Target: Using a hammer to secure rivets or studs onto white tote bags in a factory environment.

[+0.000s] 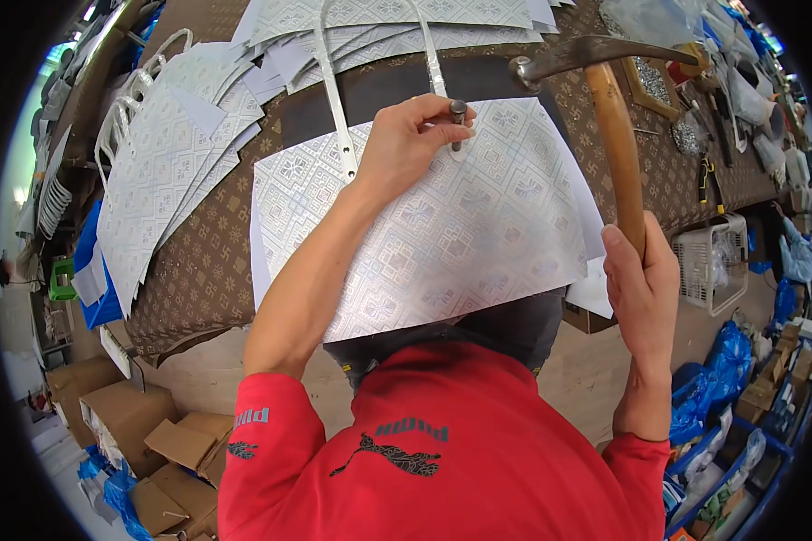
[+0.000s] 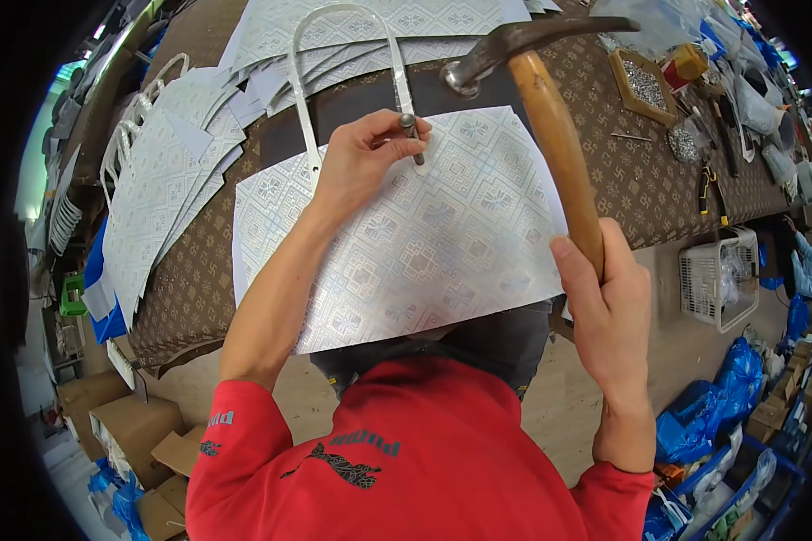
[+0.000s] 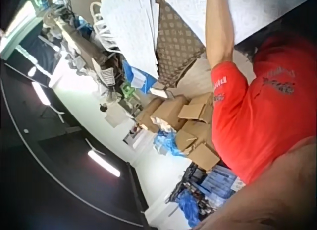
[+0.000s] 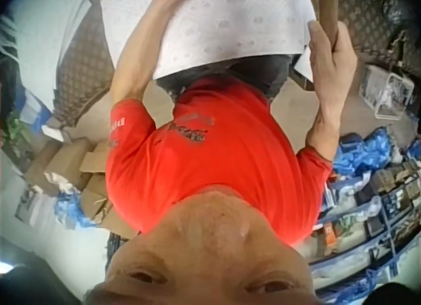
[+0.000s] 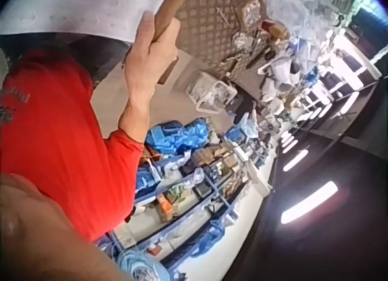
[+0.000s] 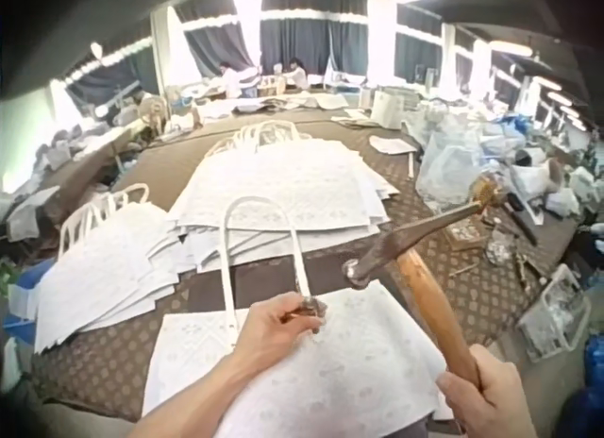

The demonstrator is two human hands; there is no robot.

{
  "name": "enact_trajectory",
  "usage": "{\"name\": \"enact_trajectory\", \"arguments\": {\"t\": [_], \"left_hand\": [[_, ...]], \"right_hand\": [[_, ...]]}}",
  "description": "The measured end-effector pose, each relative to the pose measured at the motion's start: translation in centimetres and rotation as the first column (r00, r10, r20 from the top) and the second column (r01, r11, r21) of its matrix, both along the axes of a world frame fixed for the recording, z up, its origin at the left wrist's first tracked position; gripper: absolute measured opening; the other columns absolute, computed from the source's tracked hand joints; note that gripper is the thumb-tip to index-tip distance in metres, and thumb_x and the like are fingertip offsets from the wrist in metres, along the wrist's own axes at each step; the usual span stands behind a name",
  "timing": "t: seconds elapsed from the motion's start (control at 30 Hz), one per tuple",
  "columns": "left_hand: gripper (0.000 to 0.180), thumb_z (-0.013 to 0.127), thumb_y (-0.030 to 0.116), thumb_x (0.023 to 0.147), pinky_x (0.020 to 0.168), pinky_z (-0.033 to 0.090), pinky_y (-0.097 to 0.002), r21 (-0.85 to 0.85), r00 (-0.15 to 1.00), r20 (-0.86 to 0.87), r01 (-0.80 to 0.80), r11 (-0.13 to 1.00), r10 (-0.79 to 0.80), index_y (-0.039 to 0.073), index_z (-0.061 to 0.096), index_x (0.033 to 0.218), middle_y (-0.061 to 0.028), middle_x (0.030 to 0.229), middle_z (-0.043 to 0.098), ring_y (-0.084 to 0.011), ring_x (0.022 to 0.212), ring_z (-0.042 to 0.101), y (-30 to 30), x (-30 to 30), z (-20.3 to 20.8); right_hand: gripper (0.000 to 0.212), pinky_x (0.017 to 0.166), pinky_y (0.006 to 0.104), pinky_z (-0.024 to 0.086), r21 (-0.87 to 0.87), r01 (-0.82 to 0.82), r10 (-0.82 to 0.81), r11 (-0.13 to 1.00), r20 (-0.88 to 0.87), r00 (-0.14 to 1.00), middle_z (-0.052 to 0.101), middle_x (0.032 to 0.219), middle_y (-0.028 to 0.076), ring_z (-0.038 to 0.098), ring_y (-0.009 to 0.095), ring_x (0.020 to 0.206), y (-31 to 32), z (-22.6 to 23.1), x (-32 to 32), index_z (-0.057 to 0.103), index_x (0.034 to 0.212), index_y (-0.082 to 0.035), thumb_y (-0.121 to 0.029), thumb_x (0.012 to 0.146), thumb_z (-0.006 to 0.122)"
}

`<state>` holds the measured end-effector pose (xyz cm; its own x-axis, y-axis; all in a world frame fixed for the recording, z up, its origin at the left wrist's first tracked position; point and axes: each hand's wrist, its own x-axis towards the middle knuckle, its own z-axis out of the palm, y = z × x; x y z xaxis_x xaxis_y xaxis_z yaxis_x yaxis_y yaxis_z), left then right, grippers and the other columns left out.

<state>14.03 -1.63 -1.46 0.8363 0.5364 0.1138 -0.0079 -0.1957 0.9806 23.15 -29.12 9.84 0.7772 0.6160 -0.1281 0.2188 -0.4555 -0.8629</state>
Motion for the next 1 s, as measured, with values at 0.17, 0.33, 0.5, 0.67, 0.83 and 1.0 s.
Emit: {"name": "enact_trajectory", "arguments": {"t": [0.17,0.33,0.5,0.67,0.83,1.0], "left_hand": [[0.017,0.07,0.0,0.091,0.084,0.055,-0.0271,0.024,1.0,0.015,-0.008,1.0,0.008,-0.001,0.073,0.108,-0.0063,0.095,0.072,-0.0126,0.088,0.068,-0.4,-0.4,0.1],[0.015,0.07,0.001,0.091,0.083,0.055,-0.0269,0.081,1.0,0.021,0.018,0.997,-0.02,-0.001,0.073,0.106,-0.0054,0.095,0.072,-0.0124,0.087,0.067,-1.0,-0.2,-0.7],[0.022,0.072,0.006,0.09,0.078,0.053,-0.0269,-0.004,0.999,0.047,0.018,1.0,-0.018,-0.001,0.07,0.111,-0.008,0.093,0.071,-0.0125,0.085,0.066,-0.4,0.1,-0.8],[0.046,0.076,0.019,0.089,0.08,0.054,-0.0326,-0.293,0.98,-0.119,-0.187,0.938,0.158,-0.001,0.06,0.127,-0.0126,0.097,0.068,-0.02,0.092,0.069,2.8,-1.3,1.4],[0.056,0.077,0.027,0.087,0.082,0.054,-0.0414,0.791,0.936,-0.205,-0.013,0.612,0.285,-0.002,0.055,0.129,-0.0164,0.1,0.065,-0.0319,0.097,0.068,3.8,-5.1,0.7],[0.042,0.078,0.03,0.084,0.082,0.051,-0.0451,0.68,0.841,-0.449,0.102,0.726,0.302,0.002,0.063,0.111,-0.0156,0.102,0.063,-0.0382,0.099,0.064,2.6,-6.1,3.1]], "right_hand": [[0.017,0.05,0.0262,0.033,0.099,0.045,-0.049,0.994,0.037,0.998,0.051,0.065,0.0,0.042,0.006,0.057,-0.3,2.3,-1.5,0.057,0.096,-0.001,-0.016,0.099,0.063],[0.016,0.047,0.021,0.03,0.115,-0.131,0.074,0.985,0.405,0.911,0.046,0.064,-0.004,0.038,0.002,0.053,0.7,-1.5,-0.7,0.055,0.095,-0.006,-0.019,0.1,0.062],[0.018,0.042,0.0187,0.026,-0.145,-0.195,0.226,0.97,0.239,0.944,0.042,0.063,-0.007,0.034,0.0,0.048,-0.1,-2.6,0.6,0.053,0.092,-0.01,-0.023,0.102,0.06],[0.021,0.038,0.0199,0.024,0.138,0.153,-0.13,0.979,-0.168,0.977,0.04,0.062,-0.008,0.033,0.001,0.045,0.8,-2.5,1.2,0.05,0.089,-0.011,-0.024,0.102,0.06],[0.023,0.042,0.0213,0.027,0.168,0.275,-0.219,0.947,-0.291,0.931,0.04,0.063,-0.008,0.035,0.001,0.049,0.7,-7.3,6.0,0.051,0.087,-0.011,-0.026,0.103,0.06],[0.024,0.037,0.021,0.022,0.208,0.317,-0.292,0.925,-0.145,0.946,0.037,0.061,-0.009,0.031,0.001,0.044,0.2,-11.6,10.9,0.049,0.087,-0.015,-0.029,0.104,0.058]]}}
